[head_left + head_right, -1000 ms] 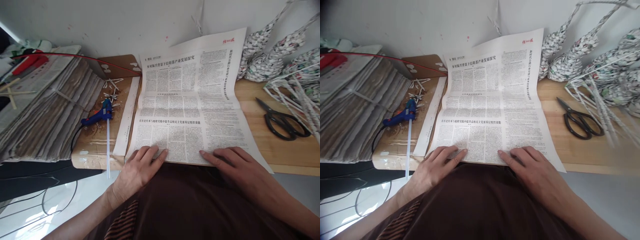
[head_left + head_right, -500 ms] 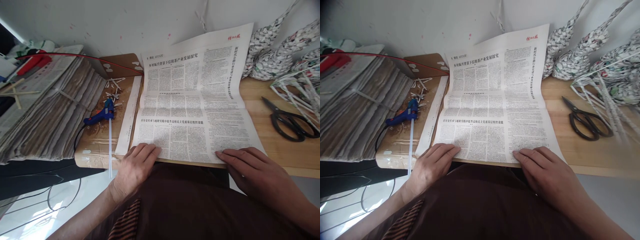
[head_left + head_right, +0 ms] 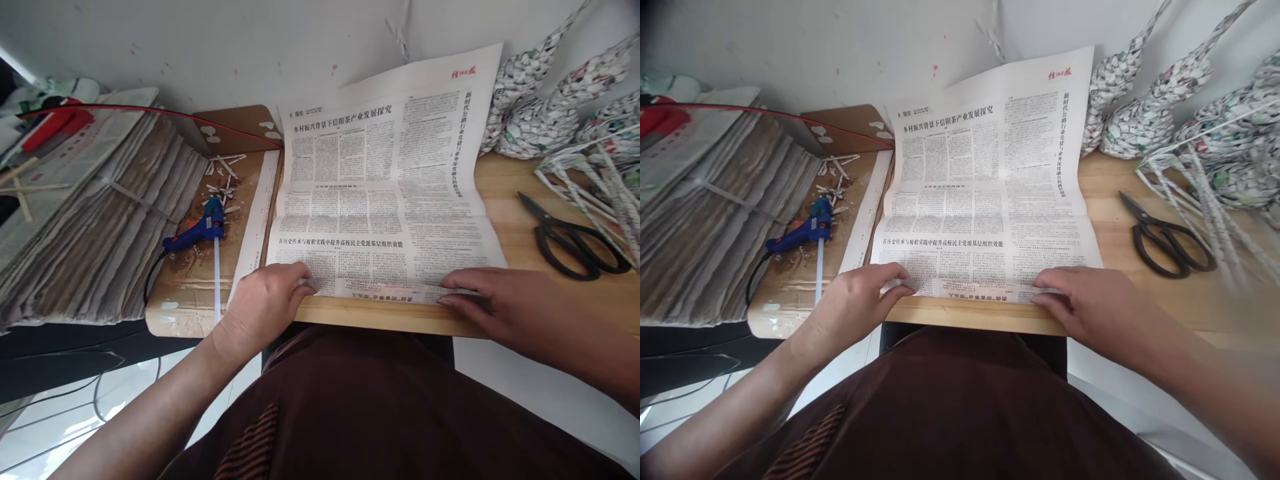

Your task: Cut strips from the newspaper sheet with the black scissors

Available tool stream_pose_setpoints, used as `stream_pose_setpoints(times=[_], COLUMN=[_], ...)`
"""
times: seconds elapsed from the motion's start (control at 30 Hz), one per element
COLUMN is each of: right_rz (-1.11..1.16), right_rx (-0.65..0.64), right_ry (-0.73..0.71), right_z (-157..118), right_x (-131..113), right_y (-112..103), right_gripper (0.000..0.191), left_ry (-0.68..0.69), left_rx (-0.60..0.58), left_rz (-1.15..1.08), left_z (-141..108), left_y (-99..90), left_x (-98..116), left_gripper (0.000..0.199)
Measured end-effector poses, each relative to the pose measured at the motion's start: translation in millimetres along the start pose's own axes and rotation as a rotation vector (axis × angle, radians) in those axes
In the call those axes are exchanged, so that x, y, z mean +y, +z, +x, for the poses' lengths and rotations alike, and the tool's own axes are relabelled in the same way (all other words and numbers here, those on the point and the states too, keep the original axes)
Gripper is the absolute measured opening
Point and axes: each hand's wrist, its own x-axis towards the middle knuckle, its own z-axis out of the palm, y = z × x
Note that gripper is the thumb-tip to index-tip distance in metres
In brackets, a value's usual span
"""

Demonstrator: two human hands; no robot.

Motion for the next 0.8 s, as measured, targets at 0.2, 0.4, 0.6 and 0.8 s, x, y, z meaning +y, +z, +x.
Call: stream_pose_setpoints(times=[0.2, 0.4, 0.6, 0.8], right_rz=[0.039, 0.091, 0.152, 0.229], right_rx=[-0.076, -0.258, -0.293, -0.373], right_ry=[0.08, 0.162, 0.248, 0.272], right_z=[13.2, 24.1, 23.7, 27.0], right_x=[10.8, 10.8, 7.3, 7.6], right_y=[-1.4, -11.4, -17.5, -22.0], right_gripper=[0.025, 0.034, 0.039, 0.042], left_ry=[-0.015, -0.146, -0.261, -0.326], left_rx=[-0.026, -0.149, -0.128, -0.109], left_rz=[0.057, 0.025, -0.153, -0.399], left_z=[6.9, 13.0, 8.1, 3.3], left_y=[-0.3, -6.3, -3.0, 0.2], left_x=[-5.9, -4.3, -10.6, -17.9], left_gripper=[0.011, 0.019, 0.022, 0.017])
